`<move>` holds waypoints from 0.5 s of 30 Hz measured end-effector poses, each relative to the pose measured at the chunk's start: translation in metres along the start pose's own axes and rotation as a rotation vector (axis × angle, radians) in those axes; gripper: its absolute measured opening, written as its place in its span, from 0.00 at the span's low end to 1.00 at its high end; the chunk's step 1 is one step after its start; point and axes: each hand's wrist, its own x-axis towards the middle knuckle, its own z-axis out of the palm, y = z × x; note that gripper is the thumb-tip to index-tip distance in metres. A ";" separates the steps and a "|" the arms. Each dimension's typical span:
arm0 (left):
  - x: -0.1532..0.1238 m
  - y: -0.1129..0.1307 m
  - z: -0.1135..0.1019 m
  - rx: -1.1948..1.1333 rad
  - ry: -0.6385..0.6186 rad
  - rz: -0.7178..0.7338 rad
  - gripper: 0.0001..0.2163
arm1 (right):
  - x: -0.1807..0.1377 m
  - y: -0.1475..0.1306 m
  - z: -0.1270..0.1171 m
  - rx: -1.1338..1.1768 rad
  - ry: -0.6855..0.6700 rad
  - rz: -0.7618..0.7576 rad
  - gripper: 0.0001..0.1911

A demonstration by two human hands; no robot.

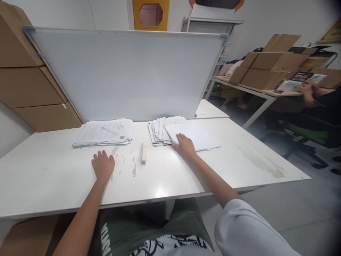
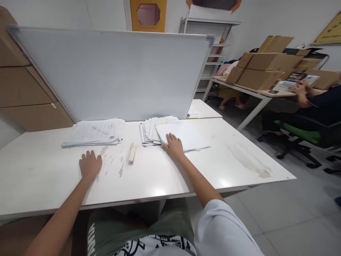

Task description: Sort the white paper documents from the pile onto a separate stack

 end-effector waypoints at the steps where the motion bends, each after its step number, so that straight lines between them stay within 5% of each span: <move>1: 0.000 0.000 0.000 0.001 0.002 0.003 0.29 | -0.004 0.003 0.000 0.016 0.021 -0.012 0.33; 15: 0.000 0.001 -0.002 0.022 0.006 -0.005 0.29 | 0.017 0.021 0.000 0.136 -0.081 -0.048 0.31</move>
